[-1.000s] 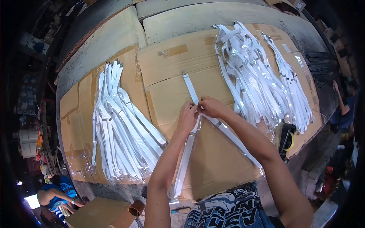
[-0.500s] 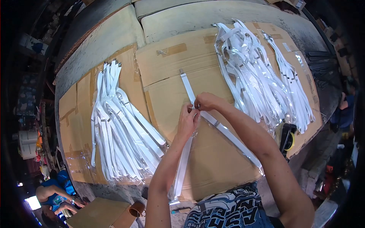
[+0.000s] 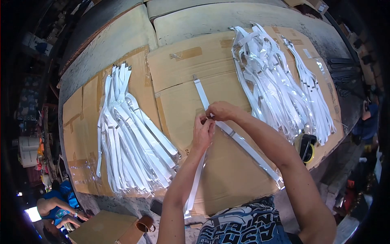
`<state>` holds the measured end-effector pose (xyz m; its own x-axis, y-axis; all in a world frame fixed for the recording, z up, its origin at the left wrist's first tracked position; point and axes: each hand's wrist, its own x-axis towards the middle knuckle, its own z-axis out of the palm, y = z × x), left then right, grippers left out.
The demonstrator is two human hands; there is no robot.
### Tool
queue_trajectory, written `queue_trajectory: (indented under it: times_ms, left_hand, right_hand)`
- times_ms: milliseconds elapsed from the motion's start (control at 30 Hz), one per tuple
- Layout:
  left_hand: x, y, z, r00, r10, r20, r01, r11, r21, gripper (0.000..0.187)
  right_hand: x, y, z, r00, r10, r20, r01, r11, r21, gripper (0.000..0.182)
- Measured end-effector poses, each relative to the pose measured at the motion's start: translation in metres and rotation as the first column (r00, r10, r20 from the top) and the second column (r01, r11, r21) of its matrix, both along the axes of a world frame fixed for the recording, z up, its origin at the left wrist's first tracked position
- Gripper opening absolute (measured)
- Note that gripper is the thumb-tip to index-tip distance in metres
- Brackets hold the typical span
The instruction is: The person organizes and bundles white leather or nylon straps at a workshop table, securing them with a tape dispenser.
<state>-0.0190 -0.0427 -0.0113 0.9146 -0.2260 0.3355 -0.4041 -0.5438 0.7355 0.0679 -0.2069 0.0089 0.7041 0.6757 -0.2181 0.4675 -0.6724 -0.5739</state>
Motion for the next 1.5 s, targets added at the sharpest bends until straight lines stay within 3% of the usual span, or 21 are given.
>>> queue_trajectory:
  times_ms: [67, 167, 267, 367, 467, 567, 667, 767, 967, 1167, 1267, 1367, 1500]
  left_hand:
    - [-0.001, -0.002, -0.001, 1.0, 0.01, 0.001, -0.01, 1.0, 0.013, 0.011]
    - [0.0, -0.001, 0.006, 1.0, -0.002, 0.015, 0.0, 0.997, 0.082, 0.014]
    - [0.004, -0.004, 0.0, 0.996, 0.081, 0.026, -0.081, 0.997, 0.014, 0.02]
    - [0.011, 0.0, -0.001, 0.997, 0.06, -0.053, -0.06, 0.998, -0.004, 0.028]
    - [0.017, 0.002, 0.005, 0.998, 0.021, -0.051, -0.016, 0.996, 0.087, 0.029]
    - [0.023, 0.005, 0.008, 0.997, -0.02, -0.081, 0.028, 0.995, 0.099, 0.024]
    - [0.028, 0.007, 0.004, 0.989, -0.033, -0.144, 0.045, 0.995, 0.085, 0.019]
    - [0.031, 0.009, 0.007, 0.979, -0.037, -0.198, 0.061, 0.991, 0.117, 0.017]
    - [0.036, 0.008, 0.013, 0.968, -0.04, -0.248, 0.081, 0.984, 0.158, 0.016]
    - [0.054, 0.004, 0.03, 0.837, 0.01, -0.548, 0.084, 0.986, 0.146, 0.017]
    - [0.051, 0.004, 0.026, 0.867, 0.013, -0.498, 0.046, 0.993, 0.106, 0.015]
    - [0.022, 0.003, 0.036, 0.994, 0.041, -0.099, -0.015, 0.97, 0.243, 0.016]
    - [-0.023, -0.002, 0.031, 0.999, -0.053, -0.008, 0.053, 0.949, 0.311, 0.028]
  right_hand:
    - [-0.003, -0.006, -0.008, 0.998, -0.014, 0.053, 0.01, 0.996, 0.088, 0.018]
    - [-0.003, -0.009, -0.009, 0.982, -0.146, -0.117, 0.146, 0.989, -0.002, 0.019]
    - [-0.009, -0.009, 0.0, 0.979, -0.177, -0.097, 0.183, 0.982, 0.053, 0.017]
    - [-0.017, -0.011, 0.0, 0.965, -0.228, -0.127, 0.242, 0.964, 0.11, 0.016]
    - [-0.033, -0.015, -0.01, 0.916, -0.377, -0.136, 0.401, 0.864, 0.304, 0.016]
    - [-0.073, -0.007, 0.009, 0.79, -0.607, -0.087, 0.606, 0.749, 0.267, 0.017]
    - [-0.104, 0.006, 0.008, 0.714, -0.697, -0.065, 0.682, 0.671, 0.292, 0.017]
    - [-0.115, 0.013, -0.005, 0.707, -0.7, 0.095, 0.632, 0.687, 0.358, 0.016]
    - [-0.115, 0.016, -0.002, 0.71, -0.701, 0.069, 0.648, 0.689, 0.323, 0.02]
    - [-0.114, 0.017, -0.003, 0.725, -0.68, 0.108, 0.637, 0.722, 0.27, 0.024]
    - [-0.114, 0.016, -0.005, 0.734, -0.664, 0.142, 0.623, 0.742, 0.249, 0.024]
    - [-0.114, 0.015, -0.012, 0.738, -0.653, 0.17, 0.601, 0.751, 0.274, 0.024]
    - [-0.114, 0.012, -0.007, 0.756, -0.643, 0.123, 0.601, 0.756, 0.26, 0.026]
